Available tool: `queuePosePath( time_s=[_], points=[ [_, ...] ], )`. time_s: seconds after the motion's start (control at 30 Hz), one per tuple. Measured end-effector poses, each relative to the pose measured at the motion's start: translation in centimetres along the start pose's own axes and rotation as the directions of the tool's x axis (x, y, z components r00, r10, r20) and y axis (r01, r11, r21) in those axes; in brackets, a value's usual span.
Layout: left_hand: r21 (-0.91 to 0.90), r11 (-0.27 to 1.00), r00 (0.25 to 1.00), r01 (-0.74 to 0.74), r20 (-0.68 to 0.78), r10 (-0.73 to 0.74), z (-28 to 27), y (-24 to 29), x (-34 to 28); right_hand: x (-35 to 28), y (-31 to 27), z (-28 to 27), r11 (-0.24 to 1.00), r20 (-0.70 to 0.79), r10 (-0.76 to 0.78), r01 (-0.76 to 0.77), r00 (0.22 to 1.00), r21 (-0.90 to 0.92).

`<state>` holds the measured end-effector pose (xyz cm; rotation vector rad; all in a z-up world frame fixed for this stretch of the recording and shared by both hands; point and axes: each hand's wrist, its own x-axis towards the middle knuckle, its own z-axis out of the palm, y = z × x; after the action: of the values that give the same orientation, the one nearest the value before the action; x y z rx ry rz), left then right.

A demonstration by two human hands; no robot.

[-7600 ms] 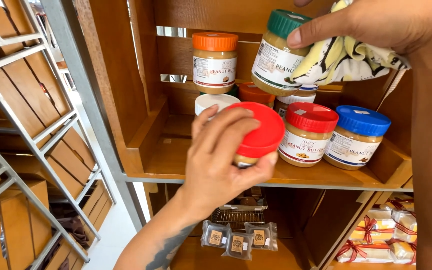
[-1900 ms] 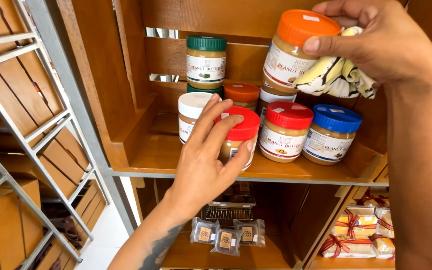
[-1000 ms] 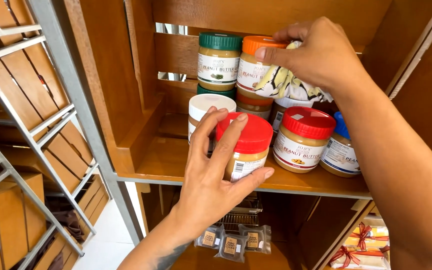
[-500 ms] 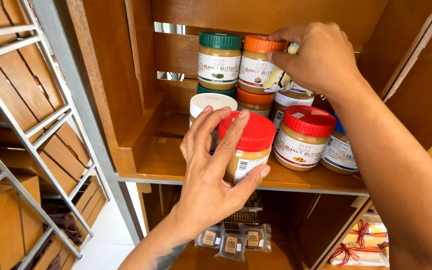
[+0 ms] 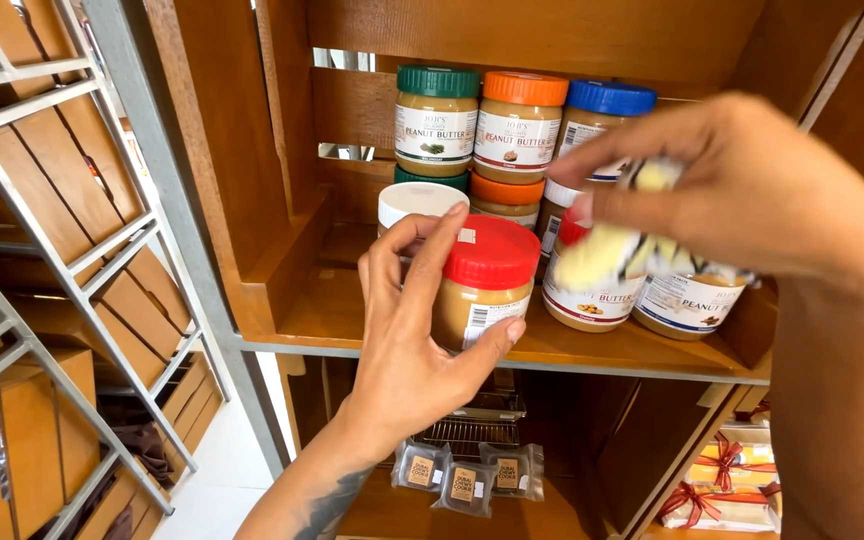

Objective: Wiping peanut butter jars with a cloth and arranging them on wooden display shelves.

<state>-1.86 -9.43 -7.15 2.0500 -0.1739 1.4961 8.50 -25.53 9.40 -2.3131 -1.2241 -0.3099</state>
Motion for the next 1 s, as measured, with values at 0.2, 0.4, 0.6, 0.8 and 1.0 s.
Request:
queuePosePath(
  time_s=[0.2, 0.4, 0.6, 0.8, 1.0],
  points=[
    [-0.023, 0.998, 0.998, 0.065, -0.004, -0.065, -0.1, 0.4, 0.0, -0.5, 0.2, 1.3, 0.987, 0.344, -0.019, 0.073, 0.939, -0.146],
    [-0.146, 0.983, 0.991, 0.113, -0.061, -0.122, -1.5, 0.0, 0.6, 0.8, 0.8, 2.7, 0.967, 0.309, -0.031, 0.107, 0.951, -0.232],
    [0.033, 0.958, 0.958, 0.284, -0.054, -0.282, -2.8, -2.5, 2.1, 1.2, -1.3, 3.4, 0.966, 0.346, 0.073, 0.019, 0.935, -0.257],
    [0.143, 0.92, 0.902, 0.364, 0.191, -0.386, -3.3, -3.6, 3.5, 0.9, -1.6, 3.1, 0.971, 0.351, 0.086, 0.001, 0.933, -0.24],
    [0.156, 0.924, 0.925, 0.349, 0.102, -0.366, -3.3, -2.9, 3.2, 0.7, 0.0, 2.9, 0.947, 0.354, -0.015, 0.127, 0.935, -0.295]
  ],
)
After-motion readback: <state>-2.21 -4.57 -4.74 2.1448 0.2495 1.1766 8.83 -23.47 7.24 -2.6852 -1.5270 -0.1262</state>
